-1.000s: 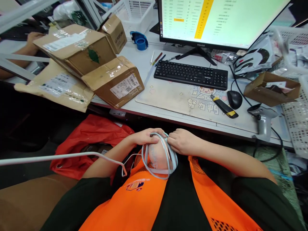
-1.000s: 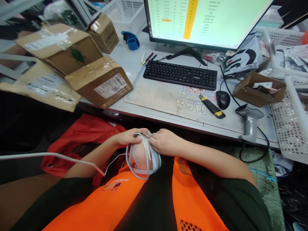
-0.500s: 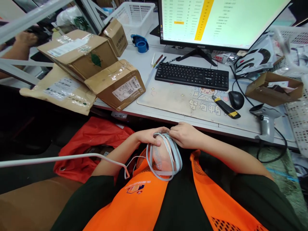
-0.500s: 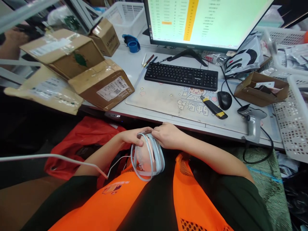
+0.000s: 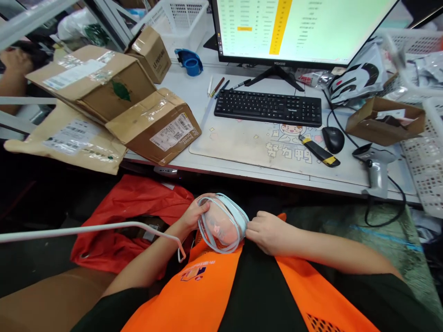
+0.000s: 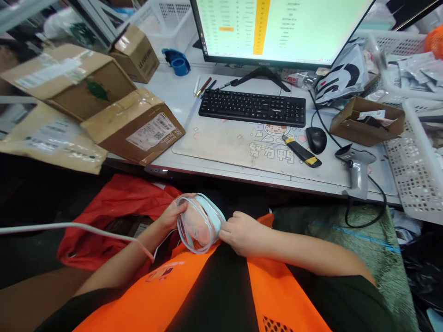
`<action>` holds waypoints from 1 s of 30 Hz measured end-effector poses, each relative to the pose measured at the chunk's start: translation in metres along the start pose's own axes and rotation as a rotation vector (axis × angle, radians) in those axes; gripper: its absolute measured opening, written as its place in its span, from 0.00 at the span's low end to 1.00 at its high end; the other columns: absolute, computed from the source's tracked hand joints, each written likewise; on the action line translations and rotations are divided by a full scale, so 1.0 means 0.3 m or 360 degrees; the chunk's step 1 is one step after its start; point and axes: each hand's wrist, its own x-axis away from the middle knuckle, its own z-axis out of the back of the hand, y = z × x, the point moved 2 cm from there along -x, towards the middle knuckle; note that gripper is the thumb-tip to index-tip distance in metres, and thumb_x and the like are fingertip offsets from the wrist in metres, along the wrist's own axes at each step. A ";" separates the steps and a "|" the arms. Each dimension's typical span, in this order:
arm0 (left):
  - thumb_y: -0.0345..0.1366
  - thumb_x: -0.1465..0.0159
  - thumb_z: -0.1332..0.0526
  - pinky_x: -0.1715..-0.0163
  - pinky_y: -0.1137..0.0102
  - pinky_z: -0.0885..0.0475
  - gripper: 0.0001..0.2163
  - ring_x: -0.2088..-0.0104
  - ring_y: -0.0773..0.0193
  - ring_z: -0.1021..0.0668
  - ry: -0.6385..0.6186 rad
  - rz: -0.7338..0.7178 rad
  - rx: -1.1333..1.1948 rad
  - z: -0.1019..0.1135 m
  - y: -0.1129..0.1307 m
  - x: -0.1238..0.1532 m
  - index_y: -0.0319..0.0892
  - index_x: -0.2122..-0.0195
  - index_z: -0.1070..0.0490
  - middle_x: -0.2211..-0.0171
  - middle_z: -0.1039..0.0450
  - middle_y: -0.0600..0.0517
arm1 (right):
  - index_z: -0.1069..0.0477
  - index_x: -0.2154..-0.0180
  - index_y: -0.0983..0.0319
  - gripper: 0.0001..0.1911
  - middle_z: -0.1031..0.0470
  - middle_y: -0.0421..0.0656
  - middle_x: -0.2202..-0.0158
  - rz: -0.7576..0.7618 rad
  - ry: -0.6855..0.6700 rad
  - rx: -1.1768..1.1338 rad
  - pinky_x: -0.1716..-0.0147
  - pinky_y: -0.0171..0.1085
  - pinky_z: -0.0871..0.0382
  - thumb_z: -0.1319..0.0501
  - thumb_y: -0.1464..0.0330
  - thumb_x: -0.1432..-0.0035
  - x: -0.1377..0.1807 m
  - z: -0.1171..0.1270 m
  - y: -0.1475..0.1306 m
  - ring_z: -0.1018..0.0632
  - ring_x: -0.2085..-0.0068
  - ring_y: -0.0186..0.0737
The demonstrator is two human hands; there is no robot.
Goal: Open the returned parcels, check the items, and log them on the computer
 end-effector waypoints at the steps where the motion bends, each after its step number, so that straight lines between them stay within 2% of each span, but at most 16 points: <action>1: 0.46 0.60 0.15 0.63 0.71 0.25 0.27 0.67 0.62 0.19 0.0162 -0.0049 0.0092 -0.011 -0.010 0.006 0.41 0.62 0.18 0.64 0.17 0.49 | 0.32 0.67 0.61 0.09 0.28 0.41 0.70 -0.0050 0.0090 0.0081 0.66 0.42 0.49 0.45 0.74 0.33 -0.006 -0.015 -0.001 0.36 0.71 0.38; 3: 0.44 0.60 0.15 0.61 0.70 0.23 0.26 0.66 0.62 0.19 0.0442 -0.0150 0.0253 -0.065 -0.024 0.013 0.41 0.63 0.20 0.65 0.18 0.51 | 0.32 0.69 0.61 0.11 0.30 0.42 0.71 -0.0234 0.0285 0.0264 0.66 0.43 0.49 0.46 0.77 0.34 -0.021 -0.026 0.028 0.36 0.71 0.39; 5: 0.47 0.53 0.17 0.56 0.67 0.21 0.25 0.61 0.59 0.17 0.0619 -0.0200 0.0389 -0.149 -0.036 0.022 0.44 0.59 0.21 0.61 0.17 0.52 | 0.33 0.70 0.61 0.13 0.31 0.43 0.72 -0.0472 0.0462 0.0382 0.66 0.44 0.48 0.48 0.79 0.35 -0.028 -0.007 0.091 0.36 0.71 0.40; 7: 0.50 0.45 0.21 0.51 0.64 0.21 0.24 0.53 0.56 0.17 0.0630 -0.0194 0.0468 -0.230 -0.047 0.041 0.47 0.52 0.23 0.54 0.18 0.51 | 0.33 0.70 0.60 0.14 0.30 0.44 0.72 -0.0663 0.0631 0.0302 0.65 0.43 0.45 0.49 0.78 0.33 -0.017 0.044 0.173 0.34 0.70 0.41; 8: 0.50 0.42 0.23 0.50 0.63 0.21 0.23 0.51 0.56 0.18 0.0558 -0.0185 0.0468 -0.259 -0.048 0.052 0.49 0.50 0.25 0.51 0.19 0.51 | 0.33 0.68 0.60 0.14 0.29 0.44 0.71 -0.0725 0.0717 0.0176 0.65 0.41 0.43 0.50 0.76 0.31 -0.002 0.079 0.212 0.32 0.68 0.41; 9: 0.51 0.40 0.24 0.51 0.64 0.21 0.23 0.51 0.56 0.18 0.0420 -0.0173 0.0433 -0.279 -0.044 0.063 0.50 0.49 0.25 0.50 0.19 0.51 | 0.32 0.67 0.60 0.13 0.29 0.44 0.69 -0.0770 0.0801 0.0018 0.64 0.40 0.40 0.49 0.74 0.29 0.017 0.116 0.246 0.30 0.67 0.41; 11: 0.51 0.40 0.24 0.57 0.67 0.20 0.21 0.54 0.58 0.17 -0.0030 -0.0179 0.0289 -0.290 -0.014 0.073 0.48 0.53 0.26 0.49 0.21 0.49 | 0.30 0.63 0.60 0.12 0.27 0.43 0.67 -0.0792 0.0889 -0.0314 0.64 0.38 0.36 0.48 0.69 0.26 0.057 0.189 0.285 0.27 0.65 0.39; 13: 0.51 0.40 0.24 0.61 0.68 0.20 0.21 0.57 0.58 0.17 -0.0537 -0.0241 0.0109 -0.284 0.044 0.061 0.48 0.52 0.26 0.44 0.24 0.48 | 0.28 0.62 0.60 0.14 0.26 0.43 0.66 -0.0713 0.0777 -0.0566 0.63 0.36 0.33 0.47 0.65 0.24 0.076 0.234 0.284 0.25 0.64 0.38; 14: 0.51 0.41 0.24 0.61 0.67 0.20 0.24 0.54 0.56 0.16 -0.0746 -0.0283 0.0012 -0.283 0.079 0.046 0.51 0.48 0.26 0.38 0.28 0.47 | 0.27 0.62 0.60 0.15 0.25 0.43 0.66 -0.0664 0.0672 -0.0643 0.63 0.36 0.32 0.47 0.63 0.23 0.075 0.243 0.273 0.25 0.64 0.38; 16: 0.50 0.43 0.22 0.53 0.62 0.20 0.33 0.45 0.49 0.19 -0.1040 -0.0349 -0.0247 -0.301 0.142 0.008 0.57 0.38 0.29 0.30 0.36 0.45 | 0.25 0.62 0.60 0.18 0.24 0.44 0.65 -0.0605 0.0478 -0.0704 0.63 0.36 0.32 0.47 0.59 0.23 0.053 0.237 0.247 0.25 0.64 0.38; 17: 0.50 0.43 0.22 0.46 0.59 0.22 0.36 0.40 0.46 0.22 -0.1137 -0.0364 -0.0410 -0.320 0.165 -0.012 0.57 0.35 0.30 0.28 0.38 0.44 | 0.24 0.61 0.60 0.19 0.23 0.44 0.65 -0.0604 0.0427 -0.0684 0.63 0.36 0.33 0.47 0.58 0.23 0.038 0.228 0.238 0.26 0.64 0.38; 19: 0.52 0.43 0.22 0.36 0.54 0.30 0.35 0.35 0.42 0.26 -0.1254 -0.0355 -0.0677 -0.364 0.184 -0.042 0.49 0.36 0.26 0.31 0.33 0.41 | 0.24 0.60 0.61 0.20 0.23 0.45 0.66 -0.0624 0.0394 -0.0566 0.63 0.37 0.35 0.48 0.58 0.22 0.011 0.205 0.229 0.27 0.65 0.38; 21: 0.56 0.42 0.25 0.34 0.52 0.33 0.34 0.36 0.40 0.26 -0.1245 -0.0302 -0.0763 -0.394 0.175 -0.058 0.44 0.39 0.23 0.36 0.26 0.40 | 0.23 0.60 0.61 0.20 0.23 0.45 0.66 -0.0620 0.0361 -0.0395 0.62 0.38 0.36 0.49 0.60 0.22 0.003 0.190 0.227 0.28 0.66 0.38; 23: 0.57 0.42 0.26 0.35 0.52 0.32 0.35 0.37 0.39 0.24 -0.1161 -0.0224 -0.0732 -0.392 0.154 -0.061 0.43 0.38 0.23 0.39 0.24 0.40 | 0.24 0.62 0.61 0.18 0.23 0.44 0.67 -0.0600 0.0313 -0.0239 0.61 0.39 0.37 0.49 0.63 0.22 0.017 0.188 0.224 0.28 0.66 0.39; 27: 0.54 0.42 0.25 0.35 0.53 0.32 0.34 0.38 0.39 0.23 -0.0991 -0.0194 -0.0649 -0.313 0.131 -0.035 0.44 0.37 0.23 0.40 0.22 0.41 | 0.28 0.65 0.61 0.14 0.24 0.43 0.67 -0.0559 0.0287 -0.0141 0.60 0.39 0.39 0.47 0.71 0.26 0.083 0.199 0.187 0.27 0.65 0.38; 30: 0.52 0.44 0.24 0.35 0.52 0.31 0.35 0.39 0.39 0.22 -0.0772 -0.0176 -0.0505 -0.241 0.113 -0.003 0.45 0.37 0.24 0.41 0.21 0.41 | 0.29 0.65 0.60 0.12 0.25 0.41 0.68 -0.0526 0.0287 -0.0121 0.60 0.39 0.40 0.46 0.75 0.29 0.114 0.162 0.133 0.27 0.66 0.37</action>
